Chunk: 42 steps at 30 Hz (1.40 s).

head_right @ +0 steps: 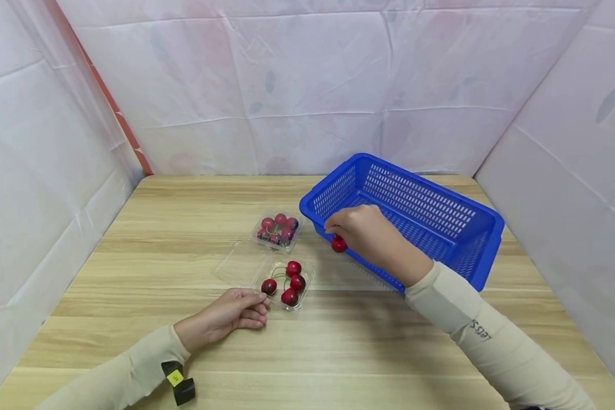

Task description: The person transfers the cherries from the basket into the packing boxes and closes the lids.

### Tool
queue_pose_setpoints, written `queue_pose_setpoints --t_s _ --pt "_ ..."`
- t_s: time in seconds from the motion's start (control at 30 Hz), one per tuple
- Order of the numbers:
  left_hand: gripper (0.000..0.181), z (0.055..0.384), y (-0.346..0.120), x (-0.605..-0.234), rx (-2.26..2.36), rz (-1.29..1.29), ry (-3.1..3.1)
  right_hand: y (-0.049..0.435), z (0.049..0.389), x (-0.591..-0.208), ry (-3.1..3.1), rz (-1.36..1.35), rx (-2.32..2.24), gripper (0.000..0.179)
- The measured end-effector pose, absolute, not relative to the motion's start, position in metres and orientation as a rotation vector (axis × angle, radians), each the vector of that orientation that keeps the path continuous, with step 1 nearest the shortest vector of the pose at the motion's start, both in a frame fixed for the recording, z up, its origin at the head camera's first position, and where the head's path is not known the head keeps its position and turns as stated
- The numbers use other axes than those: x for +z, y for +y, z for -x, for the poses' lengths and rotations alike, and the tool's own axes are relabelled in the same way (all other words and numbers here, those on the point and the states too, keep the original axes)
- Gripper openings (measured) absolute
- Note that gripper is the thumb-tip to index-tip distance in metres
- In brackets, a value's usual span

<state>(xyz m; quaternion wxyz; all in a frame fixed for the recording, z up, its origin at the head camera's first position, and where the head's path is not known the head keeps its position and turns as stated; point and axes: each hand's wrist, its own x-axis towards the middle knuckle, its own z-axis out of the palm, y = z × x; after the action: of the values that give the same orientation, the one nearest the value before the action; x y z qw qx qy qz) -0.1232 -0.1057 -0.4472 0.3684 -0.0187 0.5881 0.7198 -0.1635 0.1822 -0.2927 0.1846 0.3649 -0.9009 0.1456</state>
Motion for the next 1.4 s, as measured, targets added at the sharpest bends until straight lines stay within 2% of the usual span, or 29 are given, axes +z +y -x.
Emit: queue_pose_setpoints --t_s 0.47,1.0,1.4 --pt "0.024 0.123 -0.106 -0.448 1.846 0.047 1.507 0.141 0.145 -0.315 -2.514 -1.012 0.627 0.009" --pt "0.024 0.124 -0.106 -0.448 1.852 0.026 1.490 0.114 0.162 -0.353 -2.715 -1.023 1.055 0.008" --pt "0.024 0.124 -0.107 -0.447 1.844 0.022 1.491 0.104 0.173 -0.381 -2.797 -0.857 1.353 0.007"
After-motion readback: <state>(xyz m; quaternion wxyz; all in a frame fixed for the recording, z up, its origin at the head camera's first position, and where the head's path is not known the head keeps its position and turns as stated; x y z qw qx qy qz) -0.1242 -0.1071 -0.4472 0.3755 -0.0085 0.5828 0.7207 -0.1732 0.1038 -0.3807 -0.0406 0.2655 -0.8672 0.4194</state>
